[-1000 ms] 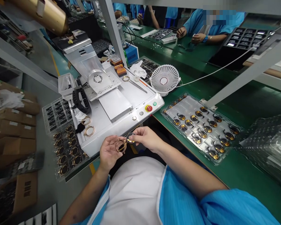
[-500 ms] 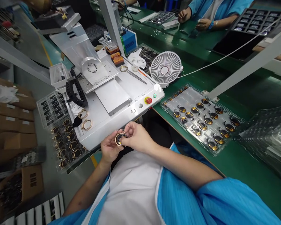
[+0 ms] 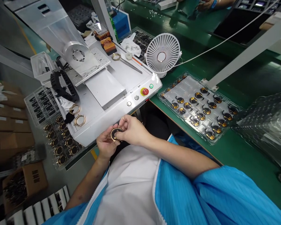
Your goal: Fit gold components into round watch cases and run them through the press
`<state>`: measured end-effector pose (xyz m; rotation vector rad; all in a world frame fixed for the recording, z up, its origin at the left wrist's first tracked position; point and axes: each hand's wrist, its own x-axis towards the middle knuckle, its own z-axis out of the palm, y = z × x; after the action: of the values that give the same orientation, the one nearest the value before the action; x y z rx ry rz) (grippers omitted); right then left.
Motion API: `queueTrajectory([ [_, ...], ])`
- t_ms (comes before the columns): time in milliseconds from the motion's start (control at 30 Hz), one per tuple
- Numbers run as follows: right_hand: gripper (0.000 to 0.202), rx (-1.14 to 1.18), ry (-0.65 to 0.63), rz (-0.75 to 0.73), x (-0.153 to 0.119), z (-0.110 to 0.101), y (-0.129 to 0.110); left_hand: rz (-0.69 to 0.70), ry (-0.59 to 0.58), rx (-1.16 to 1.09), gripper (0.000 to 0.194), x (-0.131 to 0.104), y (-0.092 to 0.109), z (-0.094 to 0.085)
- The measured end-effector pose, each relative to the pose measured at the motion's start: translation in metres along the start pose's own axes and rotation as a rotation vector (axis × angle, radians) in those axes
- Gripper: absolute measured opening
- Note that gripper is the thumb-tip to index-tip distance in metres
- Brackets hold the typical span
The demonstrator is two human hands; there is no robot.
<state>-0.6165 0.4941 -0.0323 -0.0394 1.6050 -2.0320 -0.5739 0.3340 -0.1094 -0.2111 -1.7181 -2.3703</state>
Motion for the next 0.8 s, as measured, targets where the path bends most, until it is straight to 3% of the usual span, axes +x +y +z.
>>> queueTrajectory([
  [167, 0.046, 0.061, -0.007, 0.045, 0.004, -0.003, 0.0, 0.048, 0.031, -0.026, 0.058, 0.0, -0.002, 0.002],
  [400, 0.057, 0.005, -0.089, 0.253, 0.004, -0.013, 0.001, 0.033, 0.071, 0.077, 0.055, -0.003, -0.004, 0.004],
  [633, 0.062, 0.165, -0.106, 0.227, 0.006, -0.006, 0.011, 0.009, 0.116, 0.133, 0.055, -0.006, 0.0, 0.004],
  [800, 0.059, 0.043, -0.115, 0.183, 0.02, -0.004, 0.004, 0.012, 0.207, 0.096, 0.049, 0.0, 0.005, 0.004],
])
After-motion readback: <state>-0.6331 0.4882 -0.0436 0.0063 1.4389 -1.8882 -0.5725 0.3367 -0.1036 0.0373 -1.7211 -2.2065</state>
